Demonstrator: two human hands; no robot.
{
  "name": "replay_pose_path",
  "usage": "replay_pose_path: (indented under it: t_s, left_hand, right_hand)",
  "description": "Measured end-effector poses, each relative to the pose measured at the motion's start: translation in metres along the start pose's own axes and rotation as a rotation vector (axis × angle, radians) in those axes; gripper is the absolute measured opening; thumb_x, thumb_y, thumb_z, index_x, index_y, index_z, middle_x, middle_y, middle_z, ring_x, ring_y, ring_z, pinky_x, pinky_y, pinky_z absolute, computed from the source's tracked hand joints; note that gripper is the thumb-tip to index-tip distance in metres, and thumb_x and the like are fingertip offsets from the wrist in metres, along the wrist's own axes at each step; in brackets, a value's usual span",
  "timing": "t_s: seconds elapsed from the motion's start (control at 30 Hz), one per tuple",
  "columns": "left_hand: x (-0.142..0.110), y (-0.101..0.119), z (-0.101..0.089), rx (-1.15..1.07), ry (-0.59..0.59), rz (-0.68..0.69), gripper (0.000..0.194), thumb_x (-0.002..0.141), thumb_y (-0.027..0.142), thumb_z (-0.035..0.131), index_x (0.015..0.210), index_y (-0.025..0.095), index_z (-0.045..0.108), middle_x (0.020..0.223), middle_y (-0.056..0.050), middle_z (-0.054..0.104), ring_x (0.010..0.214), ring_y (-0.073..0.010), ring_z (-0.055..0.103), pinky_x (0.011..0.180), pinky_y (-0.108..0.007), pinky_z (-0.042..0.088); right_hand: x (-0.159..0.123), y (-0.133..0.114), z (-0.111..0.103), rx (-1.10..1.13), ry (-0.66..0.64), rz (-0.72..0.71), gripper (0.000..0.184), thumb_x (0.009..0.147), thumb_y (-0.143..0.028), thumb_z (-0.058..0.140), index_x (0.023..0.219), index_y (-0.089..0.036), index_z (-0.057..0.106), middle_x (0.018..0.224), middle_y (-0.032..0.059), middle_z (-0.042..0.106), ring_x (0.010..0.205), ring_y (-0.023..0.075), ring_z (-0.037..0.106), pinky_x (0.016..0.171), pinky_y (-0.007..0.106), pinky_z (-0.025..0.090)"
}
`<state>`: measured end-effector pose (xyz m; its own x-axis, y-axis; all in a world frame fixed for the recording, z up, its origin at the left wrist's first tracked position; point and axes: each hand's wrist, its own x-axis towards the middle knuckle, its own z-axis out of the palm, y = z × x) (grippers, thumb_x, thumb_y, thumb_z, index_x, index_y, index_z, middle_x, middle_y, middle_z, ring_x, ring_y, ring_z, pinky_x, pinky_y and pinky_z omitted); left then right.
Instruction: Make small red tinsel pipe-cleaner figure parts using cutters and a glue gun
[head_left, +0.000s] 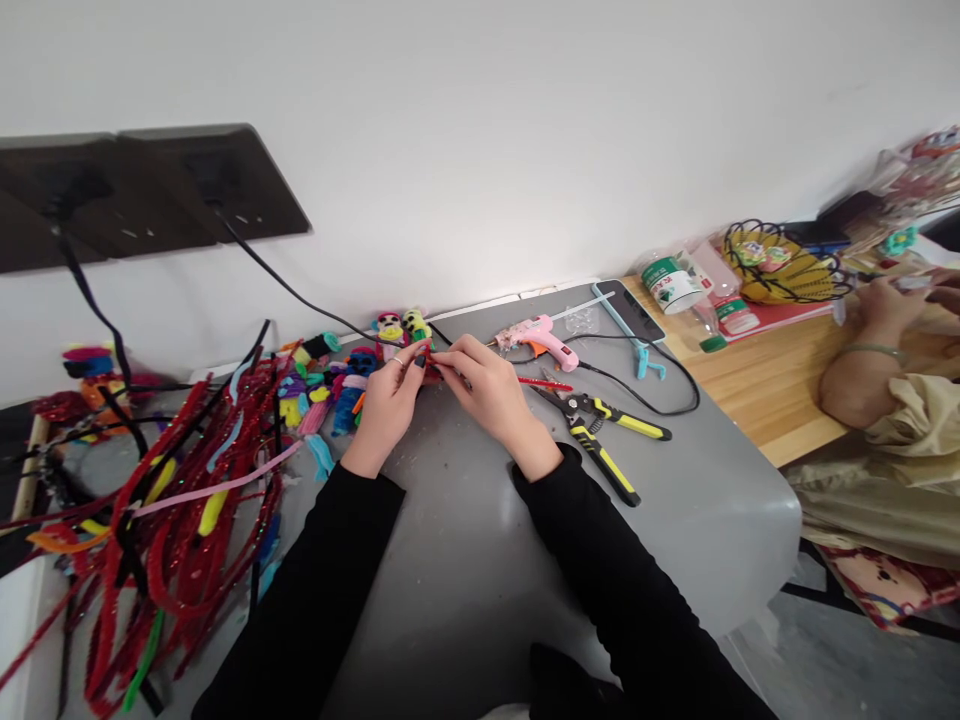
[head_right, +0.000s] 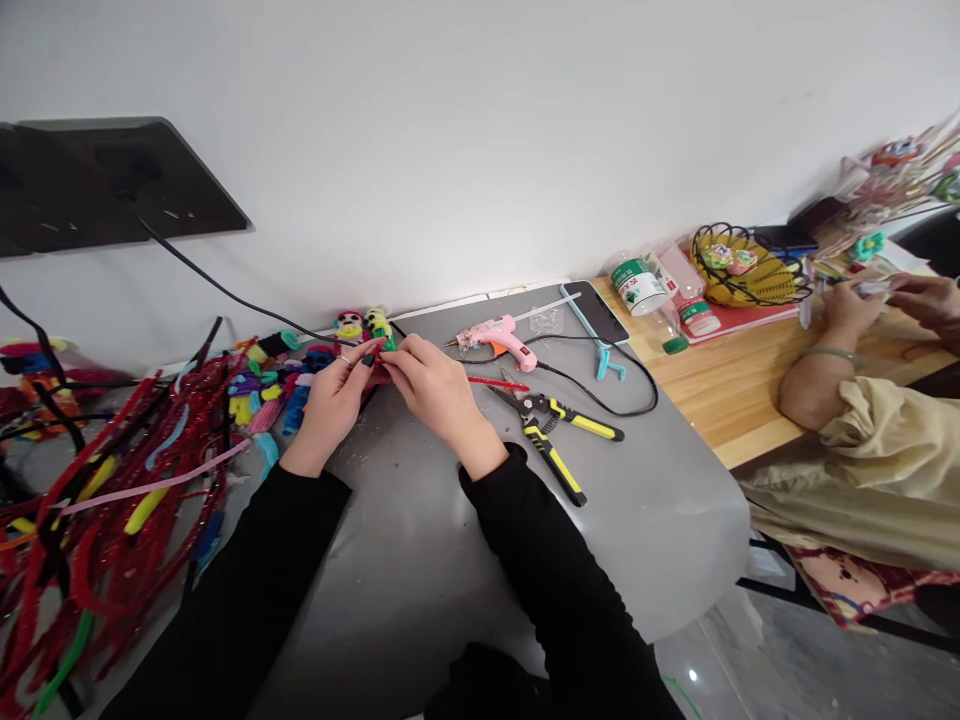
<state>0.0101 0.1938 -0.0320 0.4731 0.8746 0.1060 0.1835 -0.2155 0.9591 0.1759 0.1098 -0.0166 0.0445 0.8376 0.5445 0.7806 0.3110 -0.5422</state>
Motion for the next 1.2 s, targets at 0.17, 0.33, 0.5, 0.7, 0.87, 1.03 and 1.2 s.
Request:
replay_pose_path:
  t_s: [0.17,0.33,0.5,0.7,0.87,1.03,1.2]
  left_hand:
    - [0.000,-0.003,-0.002,-0.009,-0.065,-0.016,0.066,0.102,0.064,0.057,0.145,0.014,0.069,0.122,-0.016,0.082,0.107,-0.0332,0.079,0.101,-0.048,0.063]
    - [0.001,0.001,-0.004,-0.032,-0.132,-0.024,0.066,0.101,0.064,0.058,0.141,0.013,0.071,0.124,-0.016,0.082,0.102,-0.0318,0.080,0.098,-0.046,0.064]
    - [0.003,0.004,-0.010,-0.001,-0.170,-0.015,0.065,0.100,0.064,0.060,0.138,0.013,0.074,0.128,-0.015,0.081,0.105,-0.0318,0.079,0.096,-0.044,0.065]
    - [0.003,-0.001,-0.013,0.082,-0.197,0.036,0.069,0.099,0.072,0.057,0.135,0.016,0.077,0.120,-0.014,0.083,0.109,-0.0350,0.078,0.098,-0.046,0.063]
    - [0.002,0.000,-0.011,0.048,-0.242,0.069,0.074,0.098,0.078,0.057,0.135,0.017,0.078,0.133,-0.015,0.079,0.127,-0.0376,0.073,0.113,-0.049,0.057]
    - [0.002,0.002,-0.013,-0.013,-0.296,0.047,0.076,0.099,0.078,0.057,0.143,0.018,0.073,0.142,-0.016,0.076,0.135,-0.0384,0.069,0.115,-0.049,0.057]
    - [0.000,0.008,-0.015,-0.088,-0.332,0.017,0.076,0.099,0.076,0.059,0.147,0.018,0.071,0.141,-0.016,0.076,0.124,-0.0366,0.075,0.109,-0.049,0.062]
  right_hand:
    - [0.003,0.003,-0.003,-0.041,0.050,-0.041,0.030,0.115,-0.027,0.047,0.111,-0.020,0.076,0.102,0.0106,0.070,0.095,0.0215,0.064,0.085,0.032,0.054]
    - [0.005,0.006,-0.005,-0.046,0.070,-0.045,0.029,0.115,-0.027,0.048,0.107,-0.023,0.076,0.103,0.0093,0.069,0.095,0.0218,0.063,0.087,0.034,0.054]
    - [0.004,0.007,-0.005,-0.007,0.081,-0.025,0.028,0.114,-0.028,0.051,0.104,-0.022,0.077,0.102,0.0096,0.070,0.095,0.0222,0.063,0.086,0.035,0.053]
    - [0.006,0.007,-0.006,0.136,0.105,0.124,0.017,0.106,-0.021,0.063,0.098,-0.022,0.077,0.101,0.0074,0.071,0.096,0.0216,0.067,0.089,0.036,0.054]
    - [0.008,0.011,-0.007,0.417,0.051,0.317,0.008,0.094,-0.019,0.072,0.091,-0.021,0.079,0.095,0.0040,0.074,0.091,0.0190,0.070,0.086,0.033,0.057]
    - [0.009,0.017,-0.009,0.728,-0.044,0.502,0.014,0.086,-0.032,0.079,0.091,-0.019,0.079,0.094,0.0046,0.080,0.087,0.0187,0.074,0.086,0.033,0.060]
    - [0.010,0.016,-0.011,0.872,-0.057,0.527,0.026,0.081,-0.044,0.085,0.087,-0.020,0.078,0.090,0.0044,0.080,0.085,0.0195,0.075,0.085,0.035,0.060]
